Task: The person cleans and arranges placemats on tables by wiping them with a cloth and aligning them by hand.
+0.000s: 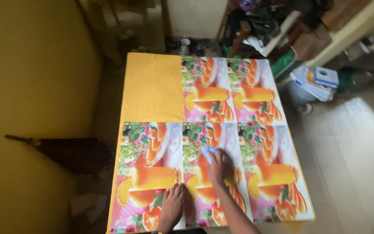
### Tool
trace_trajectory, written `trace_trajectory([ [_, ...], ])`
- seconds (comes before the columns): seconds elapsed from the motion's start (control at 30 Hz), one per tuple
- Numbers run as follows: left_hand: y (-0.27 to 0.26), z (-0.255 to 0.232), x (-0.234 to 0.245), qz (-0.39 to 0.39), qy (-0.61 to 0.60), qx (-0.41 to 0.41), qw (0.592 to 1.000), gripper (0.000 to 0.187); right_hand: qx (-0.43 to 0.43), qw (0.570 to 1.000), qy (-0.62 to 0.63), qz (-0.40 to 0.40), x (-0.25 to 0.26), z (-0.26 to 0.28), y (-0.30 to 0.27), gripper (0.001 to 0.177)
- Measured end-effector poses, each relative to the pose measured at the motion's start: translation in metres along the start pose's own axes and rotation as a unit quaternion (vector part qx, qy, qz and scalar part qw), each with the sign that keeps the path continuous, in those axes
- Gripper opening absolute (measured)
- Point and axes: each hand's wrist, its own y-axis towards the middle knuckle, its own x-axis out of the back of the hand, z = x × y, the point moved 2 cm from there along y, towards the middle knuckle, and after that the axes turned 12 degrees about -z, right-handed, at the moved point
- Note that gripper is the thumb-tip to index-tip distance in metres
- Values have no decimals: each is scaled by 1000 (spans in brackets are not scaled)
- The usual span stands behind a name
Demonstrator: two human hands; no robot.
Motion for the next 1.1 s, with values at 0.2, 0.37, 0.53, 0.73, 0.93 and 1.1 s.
trace_trajectory([
  [0.2, -6, 2, -16, -37, -4, 8, 999, 52, 165, 978, 79, 96, -46, 120, -26, 50],
  [0.37, -15, 13, -20, -64, -32, 7, 997, 48, 231, 915, 217, 251, -45, 204, -39, 46],
  [0.53, -28, 37, 29, -118, -151, 251, 949, 35, 10, 855, 427, 295, -33, 222, -17, 48],
  [0.73, -38, 63, 93, -304, -433, 434, 729, 37, -321, 710, 552, 297, 24, 212, -17, 54],
  [0.93, -12, 35, 131, -234, -567, 429, 663, 52, -330, 648, 632, 268, 79, 227, -49, 53],
  [1.1, 4, -15, 124, -251, -574, 306, 717, 55, -235, 732, 599, 226, 134, 230, -55, 50],
])
